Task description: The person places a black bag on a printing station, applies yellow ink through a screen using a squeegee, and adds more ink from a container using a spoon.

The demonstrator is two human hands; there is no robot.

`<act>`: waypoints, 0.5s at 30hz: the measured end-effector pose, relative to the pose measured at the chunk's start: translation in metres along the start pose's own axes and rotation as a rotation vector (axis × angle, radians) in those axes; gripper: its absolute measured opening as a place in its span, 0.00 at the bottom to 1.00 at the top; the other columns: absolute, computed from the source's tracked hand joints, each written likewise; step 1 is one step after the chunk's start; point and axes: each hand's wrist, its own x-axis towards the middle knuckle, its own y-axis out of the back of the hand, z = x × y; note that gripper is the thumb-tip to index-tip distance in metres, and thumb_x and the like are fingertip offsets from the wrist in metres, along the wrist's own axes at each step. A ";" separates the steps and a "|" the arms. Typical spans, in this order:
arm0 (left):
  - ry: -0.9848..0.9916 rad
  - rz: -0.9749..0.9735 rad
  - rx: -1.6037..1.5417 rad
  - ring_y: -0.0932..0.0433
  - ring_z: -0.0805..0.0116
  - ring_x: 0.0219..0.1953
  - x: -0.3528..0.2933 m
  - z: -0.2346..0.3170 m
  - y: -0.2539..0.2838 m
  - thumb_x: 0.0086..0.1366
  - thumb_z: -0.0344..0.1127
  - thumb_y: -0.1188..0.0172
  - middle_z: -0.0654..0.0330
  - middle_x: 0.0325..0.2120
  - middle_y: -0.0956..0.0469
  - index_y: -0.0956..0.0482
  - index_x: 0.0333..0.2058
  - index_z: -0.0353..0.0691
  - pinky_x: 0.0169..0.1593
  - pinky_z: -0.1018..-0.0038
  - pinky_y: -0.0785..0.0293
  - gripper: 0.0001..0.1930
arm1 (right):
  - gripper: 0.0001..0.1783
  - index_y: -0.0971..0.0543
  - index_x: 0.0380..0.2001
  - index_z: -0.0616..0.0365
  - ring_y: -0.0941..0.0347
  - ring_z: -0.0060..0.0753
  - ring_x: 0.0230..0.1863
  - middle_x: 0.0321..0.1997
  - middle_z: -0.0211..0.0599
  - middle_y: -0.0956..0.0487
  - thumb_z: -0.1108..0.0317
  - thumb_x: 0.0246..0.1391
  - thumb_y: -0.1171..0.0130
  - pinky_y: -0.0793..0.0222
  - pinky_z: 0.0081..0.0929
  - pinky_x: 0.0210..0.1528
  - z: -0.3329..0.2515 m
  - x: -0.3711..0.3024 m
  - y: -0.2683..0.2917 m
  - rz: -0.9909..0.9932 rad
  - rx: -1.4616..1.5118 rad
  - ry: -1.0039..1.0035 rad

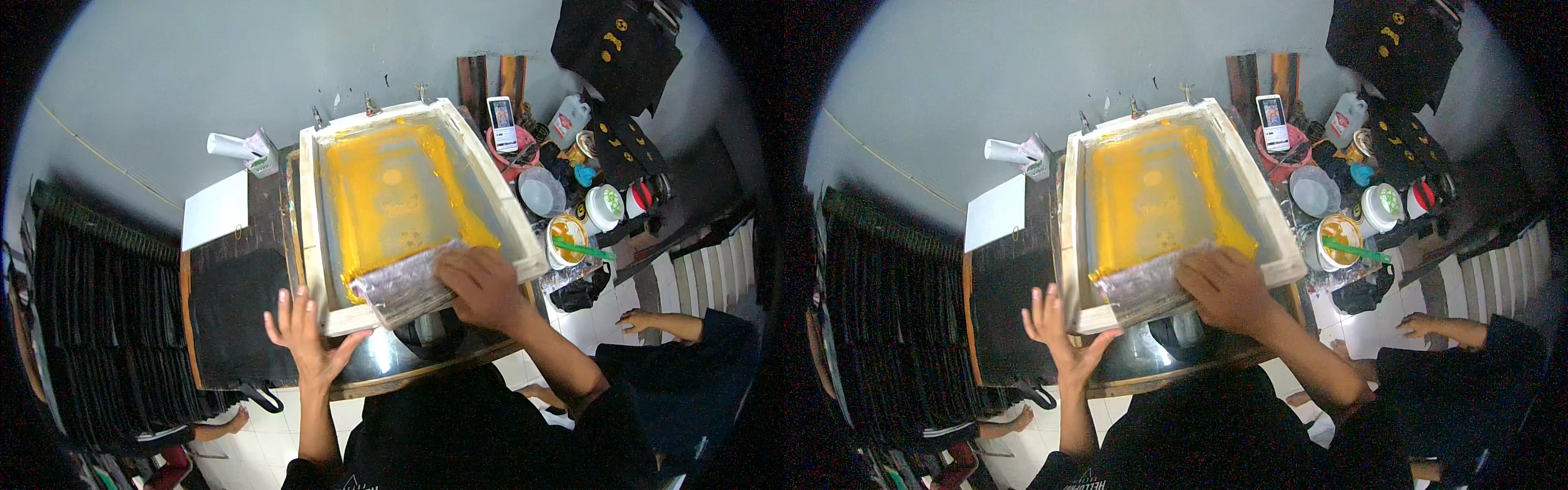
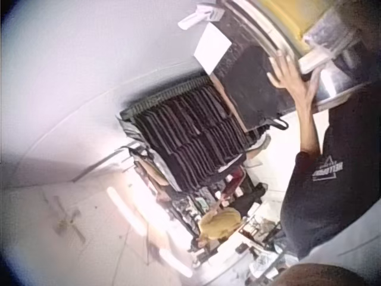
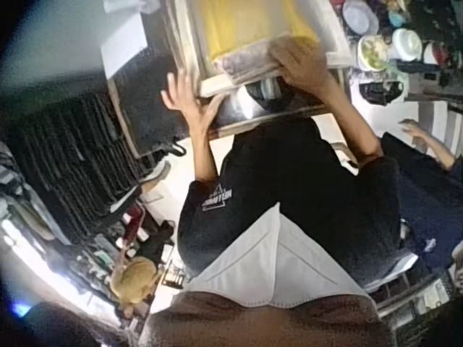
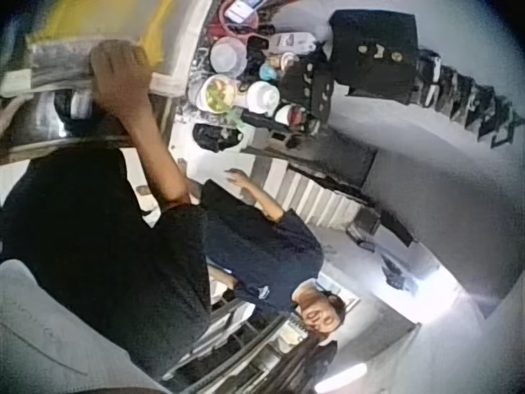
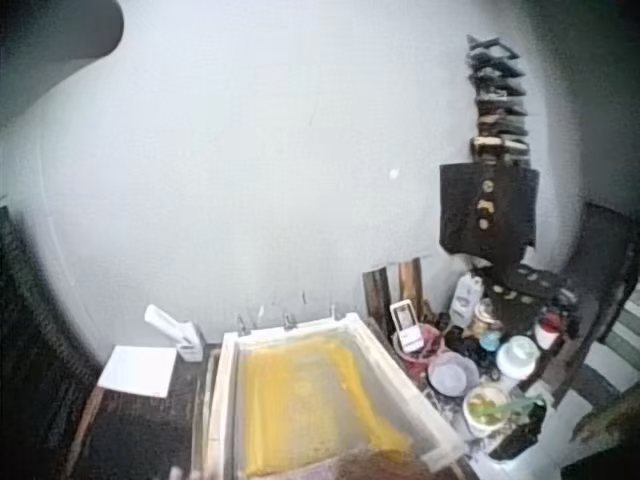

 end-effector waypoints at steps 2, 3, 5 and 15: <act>0.062 0.083 -0.093 0.49 0.45 0.76 0.022 0.000 0.012 0.48 0.64 0.23 0.47 0.72 0.41 0.52 0.74 0.44 0.74 0.42 0.68 0.64 | 0.20 0.19 0.41 0.53 0.19 0.38 0.47 0.44 0.37 0.17 0.69 0.39 0.38 0.25 0.39 0.51 0.001 0.034 0.024 0.138 -0.040 0.026; 0.121 0.133 -0.200 0.49 0.46 0.75 0.033 -0.002 0.012 0.48 0.62 0.21 0.44 0.72 0.43 0.53 0.73 0.41 0.76 0.48 0.67 0.64 | 0.19 0.20 0.41 0.53 0.19 0.40 0.45 0.43 0.37 0.17 0.70 0.39 0.38 0.25 0.40 0.49 0.005 0.052 0.034 0.173 -0.087 0.030; 0.377 0.350 -0.839 0.50 0.47 0.75 0.051 0.002 -0.017 0.51 0.57 0.22 0.42 0.72 0.45 0.55 0.73 0.38 0.76 0.52 0.64 0.63 | 0.19 0.20 0.40 0.54 0.20 0.43 0.42 0.42 0.38 0.18 0.71 0.39 0.38 0.26 0.42 0.45 0.019 0.093 0.053 0.248 -0.190 0.068; 0.190 -0.578 -0.055 0.58 0.48 0.78 0.001 -0.035 -0.060 0.66 0.60 0.40 0.41 0.75 0.53 0.40 0.70 0.32 0.74 0.39 0.71 0.45 | 0.17 0.21 0.47 0.60 0.20 0.45 0.45 0.46 0.49 0.16 0.62 0.58 0.36 0.25 0.41 0.49 0.050 0.262 0.117 0.114 -0.148 -0.378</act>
